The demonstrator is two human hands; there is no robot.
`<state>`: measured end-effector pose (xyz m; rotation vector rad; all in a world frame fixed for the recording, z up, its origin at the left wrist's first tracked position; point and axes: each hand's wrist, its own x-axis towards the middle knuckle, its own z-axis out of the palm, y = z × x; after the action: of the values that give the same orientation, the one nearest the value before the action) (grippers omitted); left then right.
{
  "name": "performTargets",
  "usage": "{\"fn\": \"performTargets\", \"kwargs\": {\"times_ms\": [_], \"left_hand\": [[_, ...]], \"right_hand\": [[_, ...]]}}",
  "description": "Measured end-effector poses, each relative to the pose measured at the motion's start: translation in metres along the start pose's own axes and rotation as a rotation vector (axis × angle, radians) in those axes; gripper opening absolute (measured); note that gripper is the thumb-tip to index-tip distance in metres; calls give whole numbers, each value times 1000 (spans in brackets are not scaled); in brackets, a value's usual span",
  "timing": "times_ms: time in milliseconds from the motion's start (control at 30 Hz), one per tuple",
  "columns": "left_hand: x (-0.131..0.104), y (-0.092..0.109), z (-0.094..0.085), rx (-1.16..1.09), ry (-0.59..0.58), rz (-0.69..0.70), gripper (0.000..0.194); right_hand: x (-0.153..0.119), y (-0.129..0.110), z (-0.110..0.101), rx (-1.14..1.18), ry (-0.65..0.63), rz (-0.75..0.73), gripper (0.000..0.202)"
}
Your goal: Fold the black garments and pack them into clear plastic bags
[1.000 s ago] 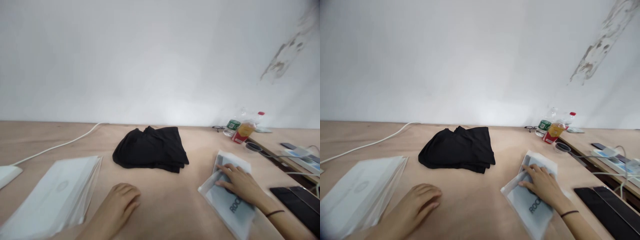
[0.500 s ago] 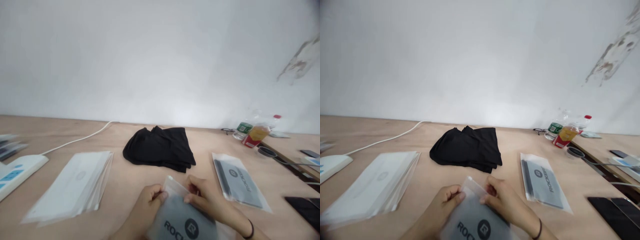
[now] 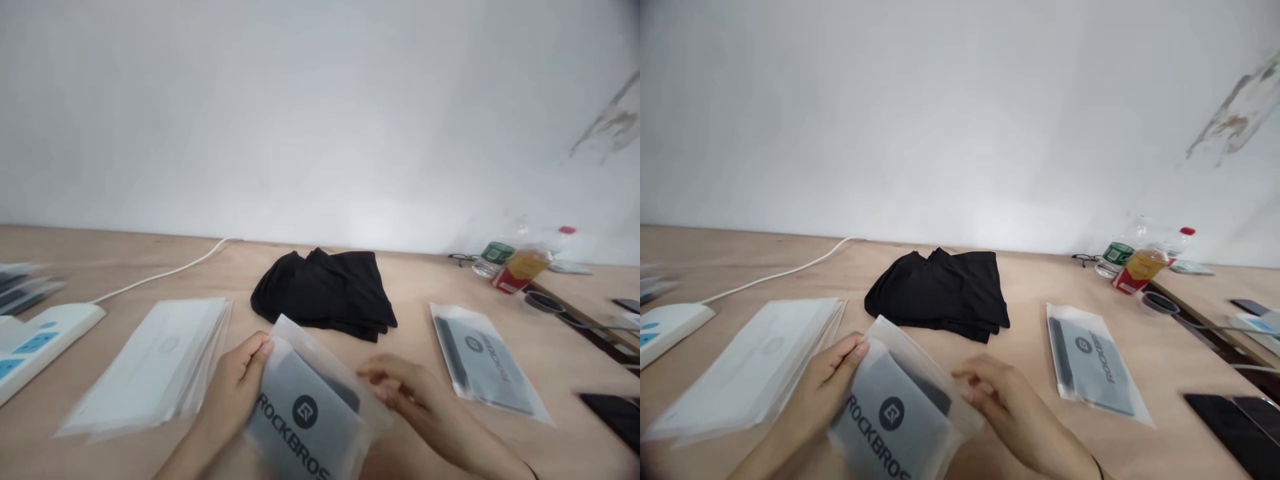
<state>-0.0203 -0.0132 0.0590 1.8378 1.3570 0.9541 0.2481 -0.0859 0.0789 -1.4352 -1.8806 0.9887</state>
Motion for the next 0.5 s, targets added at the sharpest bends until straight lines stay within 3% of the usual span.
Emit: {"fn": "performTargets", "kwargs": {"times_ms": [67, 167, 233, 300, 367, 400, 500], "left_hand": [[1, 14, 6, 16, -60, 70, 35], [1, 35, 13, 104, -88, 208, 32], [1, 40, 15, 180, 13, 326, 27], [-2, 36, 17, 171, 247, 371, 17], [-9, 27, 24, -2, 415, 249, 40], [-15, 22, 28, -127, 405, 141, 52], [-31, 7, 33, -434, 146, -169, 54]], "right_hand": [[9, -11, -3, 20, 10, -121, 26], [26, -25, 2, 76, -119, -183, 22], [33, -30, 8, 200, -195, -185, 14], [37, -31, 14, 341, -182, -184, 9], [38, -30, 18, 457, -81, -166, 15], [38, -28, 19, 502, -27, -158, 17], [37, -19, 21, 575, 39, -145, 17]]}}
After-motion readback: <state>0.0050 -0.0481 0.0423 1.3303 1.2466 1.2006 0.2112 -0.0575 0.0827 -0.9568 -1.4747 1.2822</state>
